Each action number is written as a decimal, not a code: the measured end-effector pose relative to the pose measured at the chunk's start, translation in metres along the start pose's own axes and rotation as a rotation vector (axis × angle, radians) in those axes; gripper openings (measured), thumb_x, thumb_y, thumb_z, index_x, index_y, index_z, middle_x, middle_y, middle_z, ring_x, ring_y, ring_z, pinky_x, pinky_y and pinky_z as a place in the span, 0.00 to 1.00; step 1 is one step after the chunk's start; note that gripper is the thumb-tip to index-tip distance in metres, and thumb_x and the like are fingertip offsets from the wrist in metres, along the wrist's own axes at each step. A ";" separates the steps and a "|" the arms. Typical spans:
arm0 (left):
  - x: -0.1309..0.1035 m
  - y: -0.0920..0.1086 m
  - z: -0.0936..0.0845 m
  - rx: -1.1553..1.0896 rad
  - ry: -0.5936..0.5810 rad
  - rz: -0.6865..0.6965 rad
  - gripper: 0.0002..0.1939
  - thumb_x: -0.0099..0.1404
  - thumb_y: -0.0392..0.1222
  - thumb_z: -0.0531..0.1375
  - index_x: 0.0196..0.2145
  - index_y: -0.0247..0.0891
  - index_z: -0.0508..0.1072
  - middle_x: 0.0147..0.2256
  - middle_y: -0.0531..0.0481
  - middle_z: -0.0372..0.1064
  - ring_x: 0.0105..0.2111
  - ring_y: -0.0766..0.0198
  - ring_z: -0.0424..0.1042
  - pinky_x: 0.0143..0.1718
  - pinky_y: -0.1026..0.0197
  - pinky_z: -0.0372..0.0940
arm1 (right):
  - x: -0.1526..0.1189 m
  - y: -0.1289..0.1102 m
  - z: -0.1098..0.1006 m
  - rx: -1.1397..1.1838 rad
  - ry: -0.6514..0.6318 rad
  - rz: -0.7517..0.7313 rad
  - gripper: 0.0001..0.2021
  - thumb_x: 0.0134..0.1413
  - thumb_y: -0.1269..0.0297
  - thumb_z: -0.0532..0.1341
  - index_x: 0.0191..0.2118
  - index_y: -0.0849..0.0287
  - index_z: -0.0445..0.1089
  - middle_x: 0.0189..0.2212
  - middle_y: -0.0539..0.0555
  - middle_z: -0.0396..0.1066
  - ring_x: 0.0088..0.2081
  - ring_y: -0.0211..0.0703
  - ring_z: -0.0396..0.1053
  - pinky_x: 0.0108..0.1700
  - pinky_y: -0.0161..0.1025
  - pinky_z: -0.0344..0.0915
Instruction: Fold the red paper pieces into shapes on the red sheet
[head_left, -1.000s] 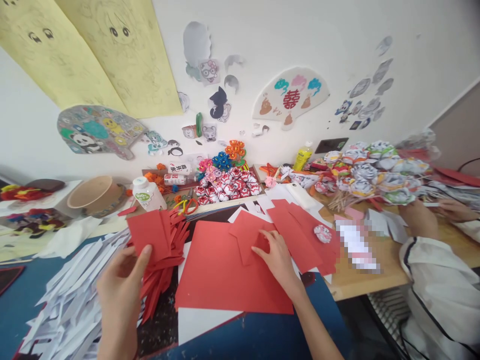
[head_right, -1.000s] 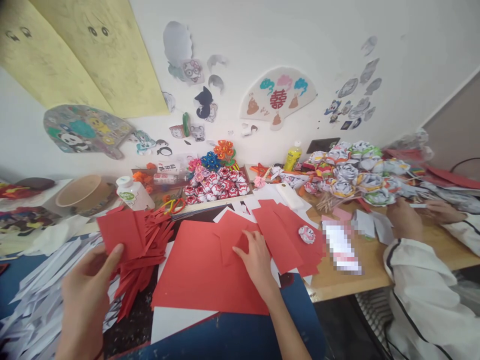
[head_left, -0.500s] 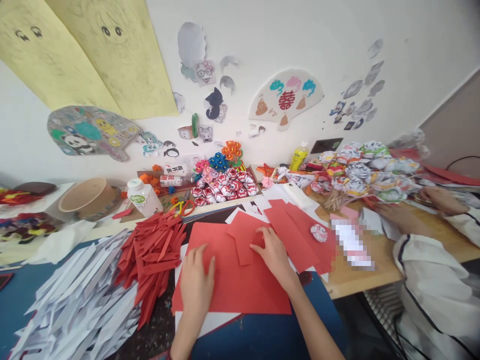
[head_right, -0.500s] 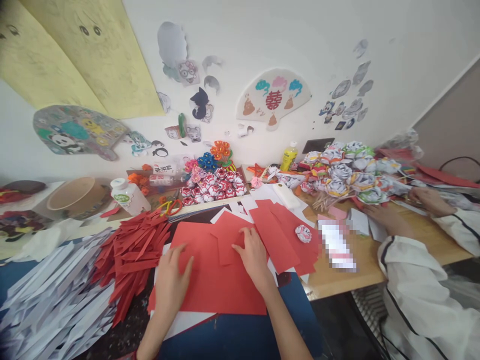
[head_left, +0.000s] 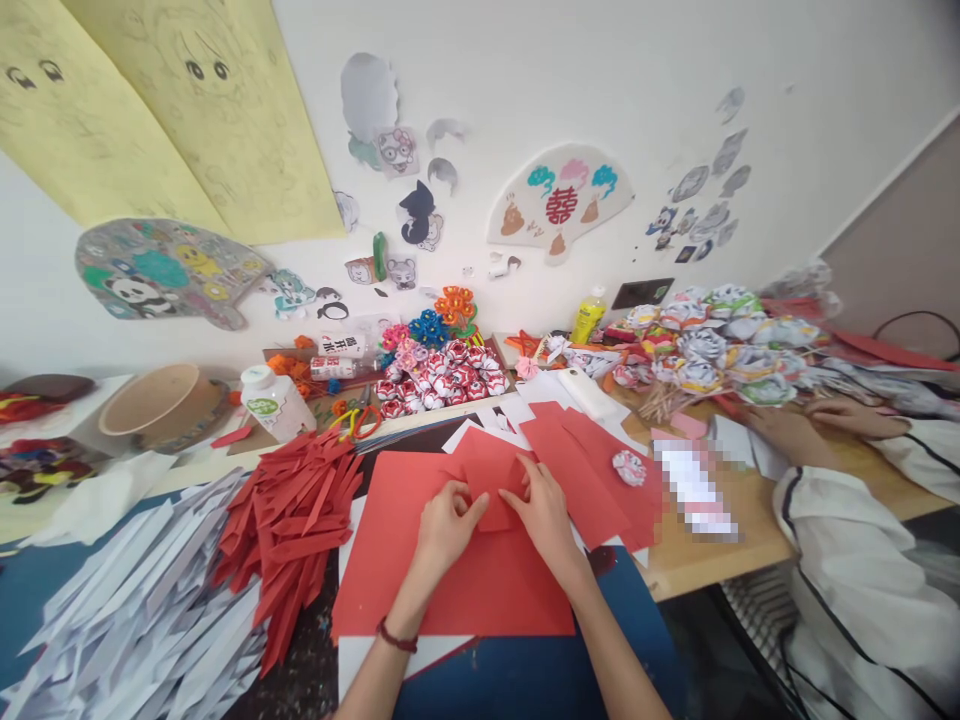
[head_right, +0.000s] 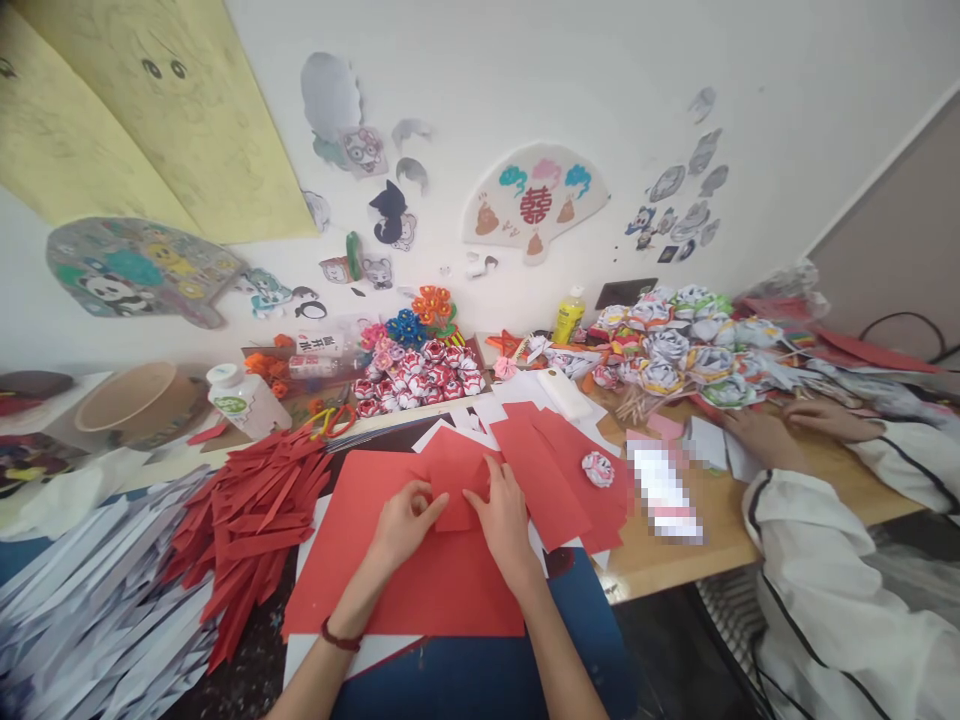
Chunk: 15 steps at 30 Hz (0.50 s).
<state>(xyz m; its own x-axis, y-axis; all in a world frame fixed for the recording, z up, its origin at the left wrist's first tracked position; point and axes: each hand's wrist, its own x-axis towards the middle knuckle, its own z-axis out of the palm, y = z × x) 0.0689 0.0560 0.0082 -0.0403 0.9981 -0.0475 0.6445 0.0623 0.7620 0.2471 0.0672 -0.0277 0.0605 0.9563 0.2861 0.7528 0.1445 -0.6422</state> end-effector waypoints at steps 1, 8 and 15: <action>-0.002 0.002 0.000 0.007 0.010 0.031 0.16 0.61 0.54 0.57 0.33 0.38 0.71 0.22 0.54 0.67 0.22 0.65 0.66 0.25 0.65 0.53 | 0.001 -0.001 -0.001 0.026 0.001 0.006 0.25 0.55 0.60 0.61 0.58 0.59 0.63 0.41 0.59 0.67 0.38 0.51 0.69 0.42 0.48 0.67; -0.023 0.017 -0.027 -0.060 0.058 0.207 0.09 0.68 0.47 0.52 0.36 0.40 0.66 0.31 0.52 0.70 0.27 0.66 0.66 0.30 0.65 0.56 | 0.005 -0.013 -0.017 0.387 -0.027 0.165 0.27 0.51 0.54 0.64 0.56 0.60 0.66 0.42 0.59 0.70 0.35 0.47 0.69 0.40 0.45 0.68; -0.027 0.010 -0.050 -0.366 0.080 0.102 0.13 0.65 0.52 0.55 0.36 0.39 0.67 0.23 0.56 0.67 0.25 0.65 0.66 0.27 0.66 0.58 | 0.002 -0.044 -0.031 0.972 -0.344 0.169 0.13 0.53 0.55 0.66 0.36 0.60 0.74 0.33 0.55 0.74 0.35 0.44 0.71 0.38 0.37 0.67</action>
<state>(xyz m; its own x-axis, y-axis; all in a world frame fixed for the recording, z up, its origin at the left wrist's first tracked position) 0.0382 0.0299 0.0499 -0.0585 0.9951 0.0796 0.3337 -0.0557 0.9410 0.2343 0.0552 0.0227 -0.1893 0.9817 0.0192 -0.1091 -0.0016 -0.9940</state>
